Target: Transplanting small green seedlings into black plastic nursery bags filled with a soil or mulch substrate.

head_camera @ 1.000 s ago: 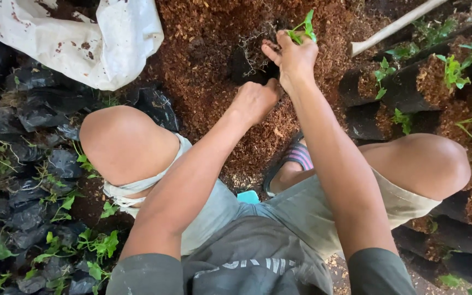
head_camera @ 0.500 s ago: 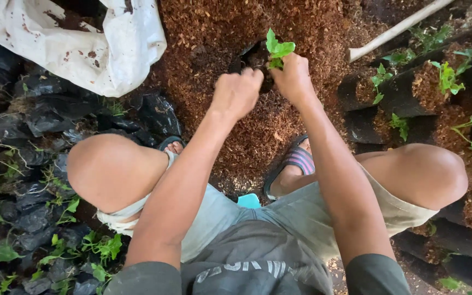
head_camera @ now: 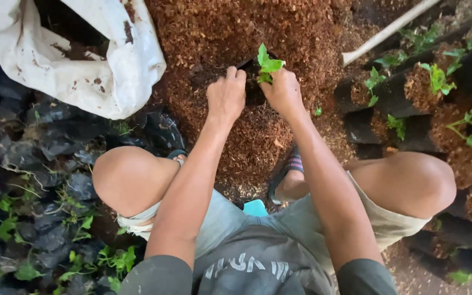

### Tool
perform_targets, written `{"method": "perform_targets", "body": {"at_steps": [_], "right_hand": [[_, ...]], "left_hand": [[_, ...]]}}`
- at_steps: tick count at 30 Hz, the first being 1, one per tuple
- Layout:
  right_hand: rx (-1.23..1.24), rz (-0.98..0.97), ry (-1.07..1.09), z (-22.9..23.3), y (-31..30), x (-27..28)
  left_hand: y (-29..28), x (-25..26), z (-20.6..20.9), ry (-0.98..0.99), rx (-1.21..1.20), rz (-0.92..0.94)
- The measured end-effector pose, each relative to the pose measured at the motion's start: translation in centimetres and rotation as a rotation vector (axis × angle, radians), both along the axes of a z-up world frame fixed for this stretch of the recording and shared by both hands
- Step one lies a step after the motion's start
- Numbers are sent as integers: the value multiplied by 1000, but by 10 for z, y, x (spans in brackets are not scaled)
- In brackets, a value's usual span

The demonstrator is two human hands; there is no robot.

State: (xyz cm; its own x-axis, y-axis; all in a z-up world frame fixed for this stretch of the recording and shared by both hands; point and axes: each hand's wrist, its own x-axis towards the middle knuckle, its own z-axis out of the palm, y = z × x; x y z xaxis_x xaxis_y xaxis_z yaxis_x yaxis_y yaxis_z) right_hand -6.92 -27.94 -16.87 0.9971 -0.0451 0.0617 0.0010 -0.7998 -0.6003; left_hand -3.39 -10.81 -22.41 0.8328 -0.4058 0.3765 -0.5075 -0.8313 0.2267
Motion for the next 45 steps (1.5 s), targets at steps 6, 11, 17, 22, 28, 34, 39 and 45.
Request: {"method": "perform_targets", "body": {"at_steps": [6,11,17,22,28,34,39,45], "right_hand": [[30,-10,-49,-8,-9,-7],[4,43,-27,-4,-9,-9],[-50,-7,88,-37,-8,-1],[-16,15,77,-29,-2,1],[66,18,116,-15,0,-1],[249,35,187,-53,-19,0],[210,43,138,-32,-27,-2],[206,29,2,-6,-11,5]], "left_hand": [[-9,5,-14,-141,228,-104],[-19,4,-36,281,371,-189],[-13,-2,15,703,260,-95],[-17,9,24,424,217,-30],[-13,6,39,443,-95,-118],[-19,15,-22,359,-181,-40],[-22,8,-13,289,-189,-26],[-20,3,-25,235,-145,-23]]}}
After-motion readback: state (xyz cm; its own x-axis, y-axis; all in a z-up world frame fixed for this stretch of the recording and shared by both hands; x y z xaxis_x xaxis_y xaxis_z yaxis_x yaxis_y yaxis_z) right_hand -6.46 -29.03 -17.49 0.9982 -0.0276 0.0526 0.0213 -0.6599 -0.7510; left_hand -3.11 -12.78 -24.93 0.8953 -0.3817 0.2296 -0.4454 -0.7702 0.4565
